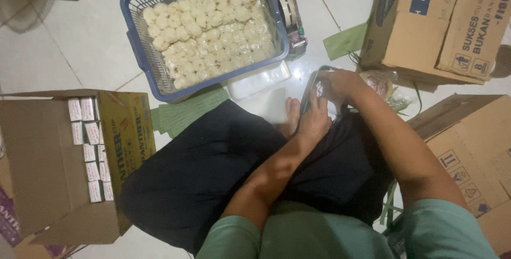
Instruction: The person sits on the floor and wraps small white food items in green leaves, then places them into a cardboard box. The person also handles labels and a marker, and closes the box after filling it.
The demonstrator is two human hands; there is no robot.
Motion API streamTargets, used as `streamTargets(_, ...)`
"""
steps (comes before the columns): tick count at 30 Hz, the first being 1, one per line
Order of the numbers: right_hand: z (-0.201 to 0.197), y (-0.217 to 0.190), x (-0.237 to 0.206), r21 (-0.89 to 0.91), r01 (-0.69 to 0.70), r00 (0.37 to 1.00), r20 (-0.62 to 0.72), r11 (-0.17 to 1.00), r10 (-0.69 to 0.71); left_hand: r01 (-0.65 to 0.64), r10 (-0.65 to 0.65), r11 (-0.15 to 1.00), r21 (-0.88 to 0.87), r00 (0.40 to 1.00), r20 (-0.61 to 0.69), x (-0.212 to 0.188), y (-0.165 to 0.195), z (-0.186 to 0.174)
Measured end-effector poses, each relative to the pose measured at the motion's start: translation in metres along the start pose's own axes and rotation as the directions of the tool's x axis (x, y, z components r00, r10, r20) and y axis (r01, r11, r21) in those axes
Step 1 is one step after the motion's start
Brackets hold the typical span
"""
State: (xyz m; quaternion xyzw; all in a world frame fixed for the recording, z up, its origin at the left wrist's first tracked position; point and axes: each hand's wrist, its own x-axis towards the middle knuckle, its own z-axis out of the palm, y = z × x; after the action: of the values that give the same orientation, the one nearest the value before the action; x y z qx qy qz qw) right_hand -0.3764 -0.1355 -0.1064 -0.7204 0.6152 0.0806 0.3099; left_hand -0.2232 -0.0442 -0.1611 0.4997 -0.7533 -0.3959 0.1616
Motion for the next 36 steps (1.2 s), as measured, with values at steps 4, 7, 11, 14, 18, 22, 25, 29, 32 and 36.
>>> streamTargets(4, 0.002, 0.006, -0.017, 0.040, 0.007, 1.000, -0.019, 0.999, -0.006, -0.150, 0.150, 0.989, 0.016, 0.967, -0.204, -0.001, -0.001, 0.002)
streamTargets(7, 0.006, 0.016, -0.026, 0.051, 0.137, 0.988, -0.074, 0.989, -0.133, -0.018, 0.012, 0.998, -0.054, 0.994, -0.104, 0.001, 0.000, 0.004)
streamTargets(11, 0.015, 0.028, -0.030, 0.138, 0.267, 0.952, -0.194, 0.954, -0.238, -0.055, 0.050, 0.998, -0.043, 0.994, -0.101, 0.002, 0.002, -0.001)
streamTargets(14, 0.022, 0.032, -0.028, 0.146, 0.236, 0.955, -0.220, 0.961, -0.201, -0.077, 0.075, 0.997, -0.032, 0.996, -0.054, 0.000, 0.001, -0.006)
streamTargets(18, 0.019, 0.031, -0.028, 0.252, 0.178, 0.961, -0.252, 0.951, -0.113, -0.098, 0.098, 0.995, -0.002, 0.995, -0.015, -0.001, -0.004, -0.003)
streamTargets(22, 0.010, 0.020, -0.027, 0.295, 0.190, 0.955, -0.276, 0.937, -0.106, -0.135, 0.143, 0.986, 0.096, 0.987, -0.076, 0.002, -0.010, 0.010)
streamTargets(25, 0.006, 0.006, -0.018, 0.128, -0.080, 0.976, -0.190, 0.988, 0.104, -0.149, 0.157, 0.975, 0.164, 0.987, -0.037, 0.005, -0.011, 0.017)
streamTargets(29, 0.004, 0.000, 0.004, -0.109, -0.202, 0.979, -0.038, 0.973, 0.199, -0.131, 0.131, 0.946, 0.296, 0.991, 0.020, 0.004, -0.007, 0.019)
streamTargets(32, 0.001, 0.005, 0.013, -0.176, -0.244, 0.966, 0.039, 0.954, 0.255, -0.153, 0.155, 0.956, 0.249, 0.988, 0.012, 0.003, -0.006, 0.020)
streamTargets(36, -0.001, 0.004, 0.013, -0.079, -0.271, 0.962, 0.016, 0.959, 0.273, -0.182, 0.199, 0.948, 0.261, 0.979, -0.041, 0.005, -0.007, 0.024)
